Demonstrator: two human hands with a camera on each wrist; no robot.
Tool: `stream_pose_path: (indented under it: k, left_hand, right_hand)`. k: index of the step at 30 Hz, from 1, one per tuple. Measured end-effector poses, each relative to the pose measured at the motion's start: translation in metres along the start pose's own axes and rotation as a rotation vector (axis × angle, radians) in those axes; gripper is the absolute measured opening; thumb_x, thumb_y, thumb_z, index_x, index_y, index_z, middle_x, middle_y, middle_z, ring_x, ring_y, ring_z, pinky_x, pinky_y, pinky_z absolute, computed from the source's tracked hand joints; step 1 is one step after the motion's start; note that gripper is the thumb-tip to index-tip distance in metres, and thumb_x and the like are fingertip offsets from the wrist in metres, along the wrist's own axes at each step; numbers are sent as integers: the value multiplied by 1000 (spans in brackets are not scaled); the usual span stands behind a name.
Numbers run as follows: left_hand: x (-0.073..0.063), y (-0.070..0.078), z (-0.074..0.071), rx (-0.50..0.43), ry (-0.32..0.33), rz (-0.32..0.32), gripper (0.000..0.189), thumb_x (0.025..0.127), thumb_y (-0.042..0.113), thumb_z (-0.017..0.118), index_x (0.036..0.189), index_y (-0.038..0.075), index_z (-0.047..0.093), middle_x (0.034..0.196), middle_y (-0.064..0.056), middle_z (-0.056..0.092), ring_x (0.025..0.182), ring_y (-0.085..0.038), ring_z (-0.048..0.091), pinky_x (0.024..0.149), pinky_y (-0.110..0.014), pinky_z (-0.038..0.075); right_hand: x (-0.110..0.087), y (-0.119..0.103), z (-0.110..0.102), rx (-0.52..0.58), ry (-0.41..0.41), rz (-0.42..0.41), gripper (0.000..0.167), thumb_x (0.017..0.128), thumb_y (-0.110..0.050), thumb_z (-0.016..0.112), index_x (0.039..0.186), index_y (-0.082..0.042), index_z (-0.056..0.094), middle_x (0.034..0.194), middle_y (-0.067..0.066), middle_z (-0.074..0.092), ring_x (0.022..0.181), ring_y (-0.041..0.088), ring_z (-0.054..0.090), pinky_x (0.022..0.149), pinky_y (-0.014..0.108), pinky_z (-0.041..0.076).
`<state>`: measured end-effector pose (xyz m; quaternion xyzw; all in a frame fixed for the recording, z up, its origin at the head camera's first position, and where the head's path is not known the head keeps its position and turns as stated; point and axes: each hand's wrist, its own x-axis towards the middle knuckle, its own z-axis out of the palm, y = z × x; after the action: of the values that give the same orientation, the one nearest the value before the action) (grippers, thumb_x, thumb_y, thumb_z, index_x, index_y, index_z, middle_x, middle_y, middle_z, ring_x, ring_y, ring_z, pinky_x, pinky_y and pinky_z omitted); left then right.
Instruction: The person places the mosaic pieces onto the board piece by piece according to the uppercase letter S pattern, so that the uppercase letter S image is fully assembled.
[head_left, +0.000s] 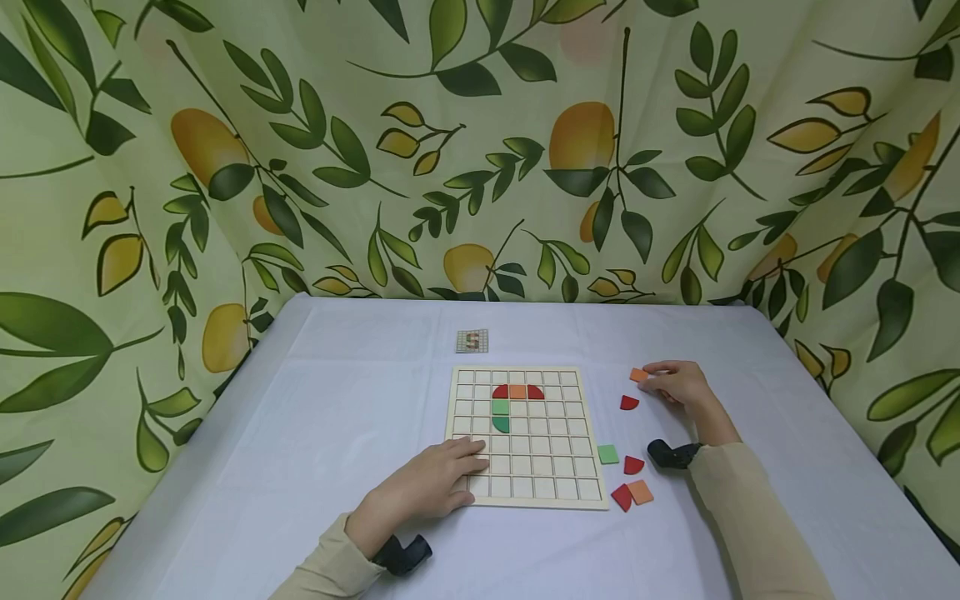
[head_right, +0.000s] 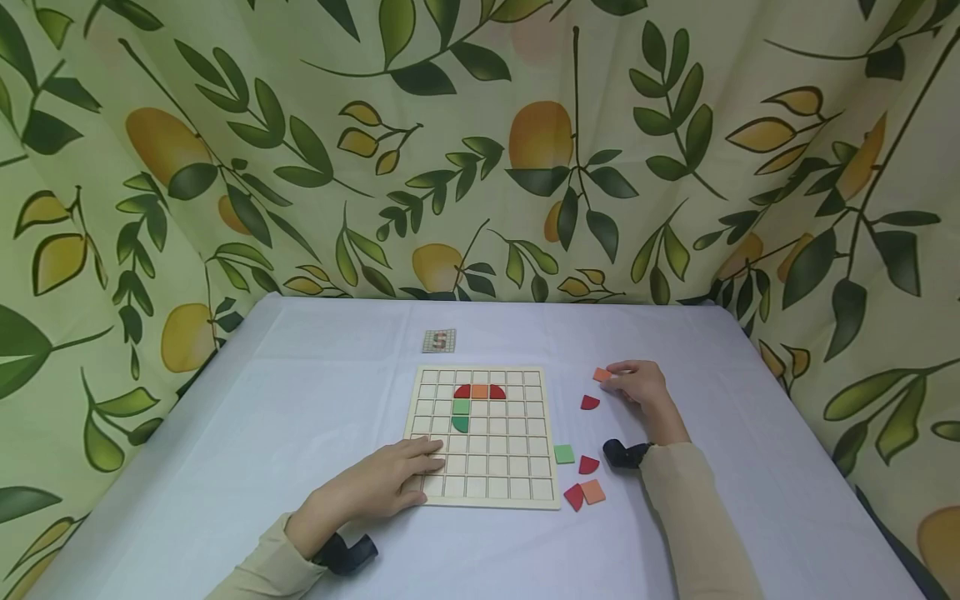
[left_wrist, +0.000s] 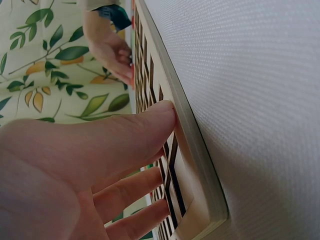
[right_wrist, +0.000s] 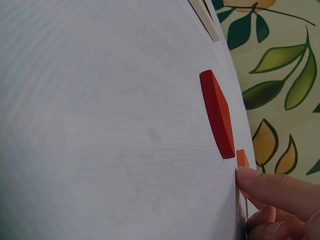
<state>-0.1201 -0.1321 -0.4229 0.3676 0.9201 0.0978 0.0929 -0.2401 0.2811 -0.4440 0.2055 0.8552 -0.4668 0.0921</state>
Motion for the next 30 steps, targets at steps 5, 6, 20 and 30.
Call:
stream_pose_path:
  k: [5, 6, 20, 30]
  left_hand:
    - [0, -1, 1, 2, 3, 3, 45, 92, 22, 73, 134, 8, 65, 149, -11, 54, 140, -32, 48, 113, -44, 44]
    - [0, -1, 1, 1, 2, 2, 45, 92, 22, 73, 134, 8, 65, 149, -11, 54, 140, -32, 48, 113, -44, 44]
    - [0, 0, 1, -15, 1, -10, 46, 91, 21, 74, 134, 8, 65, 149, -10, 54, 140, -33, 48, 113, -45, 44]
    - [0, 0, 0, -25, -6, -21, 46, 92, 21, 74, 135, 9, 65, 150, -9, 53, 141, -32, 47, 113, -45, 43]
  right_hand:
    - [-3, -2, -1, -2, -10, -22, 51, 87, -10, 75, 132, 8, 59, 75, 0, 49, 64, 14, 45, 56, 26, 38]
    - [-3, -2, -1, -2, -10, -23, 50, 87, -10, 75, 132, 8, 59, 74, -1, 49, 64, 14, 45, 56, 26, 38]
    - [1, 1, 1, -8, 10, -1, 47, 88, -11, 75, 129, 9, 61, 82, 4, 54, 67, 17, 46, 57, 26, 39]
    - [-5, -2, 5, -7, 20, -13, 46, 90, -13, 72, 130, 8, 61, 111, 20, 54, 76, 19, 46, 59, 26, 40]
